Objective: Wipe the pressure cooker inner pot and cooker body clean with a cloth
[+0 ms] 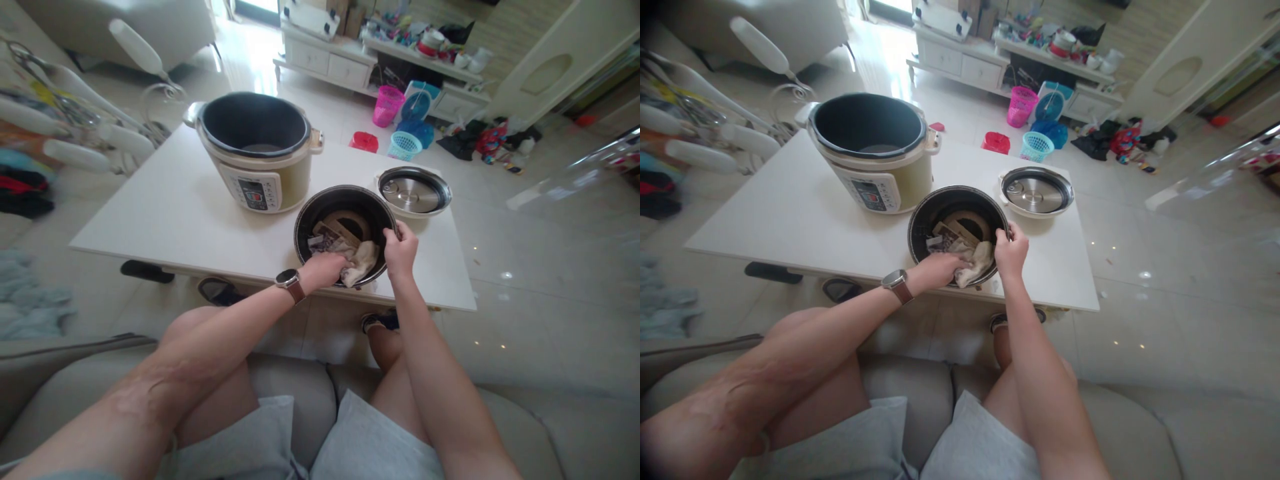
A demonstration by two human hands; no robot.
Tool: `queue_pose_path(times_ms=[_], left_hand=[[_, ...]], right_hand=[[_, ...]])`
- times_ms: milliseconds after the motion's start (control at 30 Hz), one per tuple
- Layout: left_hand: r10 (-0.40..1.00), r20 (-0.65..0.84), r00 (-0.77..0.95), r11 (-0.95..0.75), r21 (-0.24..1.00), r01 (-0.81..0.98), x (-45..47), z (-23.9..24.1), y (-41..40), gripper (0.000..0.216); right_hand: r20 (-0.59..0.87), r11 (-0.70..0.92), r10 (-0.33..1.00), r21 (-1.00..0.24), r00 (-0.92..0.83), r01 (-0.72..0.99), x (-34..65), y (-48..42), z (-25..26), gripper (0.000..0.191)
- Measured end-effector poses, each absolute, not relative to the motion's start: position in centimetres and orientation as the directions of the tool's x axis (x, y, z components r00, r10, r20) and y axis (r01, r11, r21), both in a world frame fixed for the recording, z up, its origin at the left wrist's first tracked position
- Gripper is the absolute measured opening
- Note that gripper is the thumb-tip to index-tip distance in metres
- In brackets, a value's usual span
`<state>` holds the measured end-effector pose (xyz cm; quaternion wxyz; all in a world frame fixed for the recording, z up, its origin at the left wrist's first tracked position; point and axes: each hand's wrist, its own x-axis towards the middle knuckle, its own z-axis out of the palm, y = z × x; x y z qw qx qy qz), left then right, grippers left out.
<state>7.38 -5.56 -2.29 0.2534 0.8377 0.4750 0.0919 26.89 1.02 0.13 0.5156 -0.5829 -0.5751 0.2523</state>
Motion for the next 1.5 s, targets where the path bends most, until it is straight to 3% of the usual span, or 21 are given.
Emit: queue_pose_path(times_ms=[200,467,600,700,800,900,1000,1200,1400,1500], left_hand=[[0.839,-0.14,0.525,-0.443,0.385,0.81,7.1,-0.7,-6.0,0.037],[0.854,-0.136,0.502,-0.407,0.427,0.808,7.6,-1.3,-5.5,0.047],[0.909,-0.131,0.395,-0.231,0.632,0.74,8.5,-2.0,-4.7,0.05],[0.948,-0.084,0.307,-0.086,0.862,0.5,10.0,-2.5,-4.2,0.05],[0.97,-0.007,0.244,-0.079,0.937,0.341,11.2,-2.8,-4.4,0.055],[0.93,0.025,0.366,-0.188,0.889,0.417,11.0,-2.5,-5.0,0.057],[0.864,-0.031,0.503,-0.307,0.759,0.574,9.4,-1.9,-5.4,0.053],[0.845,-0.207,0.493,-0.383,0.409,0.828,6.5,-0.6,-5.4,0.042],[0.855,-0.193,0.481,-0.405,0.331,0.852,7.0,-0.1,-6.1,0.033],[0.849,-0.164,0.502,-0.429,0.34,0.837,7.3,-0.2,-6.2,0.031]], right_hand=[[0.267,0.21,0.96,-0.884,0.082,0.419,29.1,2.0,1.1,0.046],[0.325,0.223,0.934,-0.854,0.148,0.469,28.7,1.3,0.7,0.039],[0.339,0.204,0.916,-0.853,0.213,0.481,27.9,0.7,-0.2,0.029],[0.327,0.182,0.903,-0.878,0.279,0.442,26.7,0.2,-0.9,0.027],[0.311,0.169,0.899,-0.896,0.308,0.41,25.7,-0.2,-1.1,0.028],[0.3,0.163,0.903,-0.902,0.309,0.4,25.5,-0.2,-1.3,0.03],[0.29,0.149,0.9,-0.906,0.325,0.397,25.9,0.0,-1.6,0.031],[0.27,0.154,0.929,-0.905,0.255,0.396,27.1,1.2,-0.8,0.027],[0.206,0.145,0.968,-0.927,0.147,0.346,28.7,2.6,1.1,0.048],[0.204,0.149,0.973,-0.912,0.107,0.381,29.2,2.5,1.2,0.046]])
